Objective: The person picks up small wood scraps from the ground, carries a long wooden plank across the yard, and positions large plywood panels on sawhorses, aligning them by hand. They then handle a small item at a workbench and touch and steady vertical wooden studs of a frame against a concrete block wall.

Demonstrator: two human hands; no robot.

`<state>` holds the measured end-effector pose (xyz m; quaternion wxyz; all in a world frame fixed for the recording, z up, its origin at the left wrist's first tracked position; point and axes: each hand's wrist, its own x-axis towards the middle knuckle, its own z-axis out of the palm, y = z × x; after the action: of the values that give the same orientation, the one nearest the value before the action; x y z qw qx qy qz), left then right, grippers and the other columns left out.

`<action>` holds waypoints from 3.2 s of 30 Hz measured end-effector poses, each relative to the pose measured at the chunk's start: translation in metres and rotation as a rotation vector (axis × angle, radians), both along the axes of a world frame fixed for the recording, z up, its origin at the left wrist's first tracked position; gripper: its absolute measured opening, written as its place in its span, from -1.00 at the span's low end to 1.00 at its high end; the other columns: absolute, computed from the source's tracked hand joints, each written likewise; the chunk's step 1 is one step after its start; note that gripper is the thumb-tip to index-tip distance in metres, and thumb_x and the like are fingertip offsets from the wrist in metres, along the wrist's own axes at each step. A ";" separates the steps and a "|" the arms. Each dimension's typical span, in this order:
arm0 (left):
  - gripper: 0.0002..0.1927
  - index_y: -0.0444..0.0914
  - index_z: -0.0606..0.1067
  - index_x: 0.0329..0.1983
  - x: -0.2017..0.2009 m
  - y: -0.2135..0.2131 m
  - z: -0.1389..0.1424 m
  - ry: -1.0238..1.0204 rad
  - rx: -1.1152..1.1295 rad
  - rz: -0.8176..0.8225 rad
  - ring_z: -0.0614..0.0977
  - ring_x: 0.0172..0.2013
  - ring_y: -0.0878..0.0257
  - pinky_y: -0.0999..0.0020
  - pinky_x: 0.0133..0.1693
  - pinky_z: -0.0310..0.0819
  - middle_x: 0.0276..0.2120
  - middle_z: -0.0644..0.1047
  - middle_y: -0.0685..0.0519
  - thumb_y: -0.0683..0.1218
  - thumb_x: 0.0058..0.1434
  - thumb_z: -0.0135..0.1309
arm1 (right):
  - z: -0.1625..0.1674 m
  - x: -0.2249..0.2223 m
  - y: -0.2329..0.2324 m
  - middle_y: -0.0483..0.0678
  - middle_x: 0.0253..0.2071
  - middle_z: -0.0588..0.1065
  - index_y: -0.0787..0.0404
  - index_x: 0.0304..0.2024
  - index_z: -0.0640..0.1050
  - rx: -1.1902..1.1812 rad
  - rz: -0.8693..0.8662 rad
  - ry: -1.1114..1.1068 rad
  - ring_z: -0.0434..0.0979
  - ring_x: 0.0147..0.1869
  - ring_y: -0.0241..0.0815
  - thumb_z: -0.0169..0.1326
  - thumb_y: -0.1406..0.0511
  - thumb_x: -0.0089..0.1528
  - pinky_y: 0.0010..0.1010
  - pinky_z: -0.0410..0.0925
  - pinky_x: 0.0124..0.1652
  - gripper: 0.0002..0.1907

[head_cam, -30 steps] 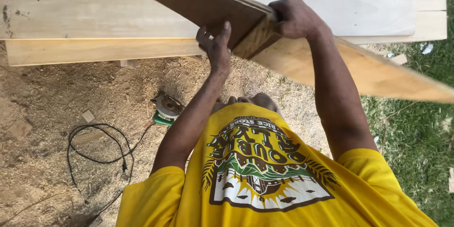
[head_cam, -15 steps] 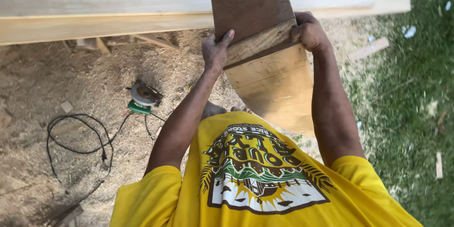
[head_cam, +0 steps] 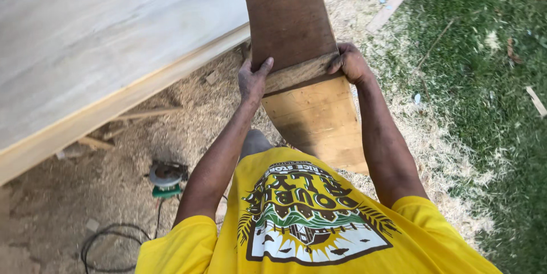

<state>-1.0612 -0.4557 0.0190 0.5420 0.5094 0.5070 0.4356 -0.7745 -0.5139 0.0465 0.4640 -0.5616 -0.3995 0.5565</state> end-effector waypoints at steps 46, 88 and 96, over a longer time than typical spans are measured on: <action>-0.62 -0.44 0.58 -0.05 0.526 0.025 -0.060 -0.200 -0.452 -0.829 0.66 -0.19 0.23 0.30 -0.18 0.57 -0.18 0.64 -0.04 -0.04 0.22 0.13 | -0.017 0.324 -0.038 0.22 0.17 0.30 0.10 0.50 0.13 -0.031 -0.362 -0.898 0.37 0.24 0.27 0.45 0.19 -0.03 -0.03 0.33 0.19 0.15; -0.62 -0.43 0.56 0.06 0.747 0.343 -0.011 -0.415 -0.224 0.059 0.65 -0.11 0.20 0.30 -0.04 0.54 -0.11 0.63 -0.06 -0.18 0.19 0.13 | 0.038 0.598 0.397 0.23 0.07 0.33 0.31 0.23 0.24 0.585 0.331 -0.840 0.40 0.16 0.27 0.40 0.28 -0.05 -0.05 0.35 0.14 -0.11; -0.52 -0.43 0.53 0.12 0.838 0.354 0.007 -0.347 -0.197 0.134 0.62 -0.08 0.24 0.34 -0.04 0.52 -0.07 0.63 -0.04 0.04 0.32 0.15 | 0.043 0.689 0.421 0.28 0.18 0.29 0.34 0.32 0.23 0.650 0.354 -0.794 0.33 0.26 0.35 0.33 0.30 0.03 -0.01 0.30 0.22 -0.12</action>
<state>-0.2229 -0.1021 0.0259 0.6380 0.3365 0.4791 0.5002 -0.0855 -0.0933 0.0897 0.3264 -0.4802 -0.7841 0.2191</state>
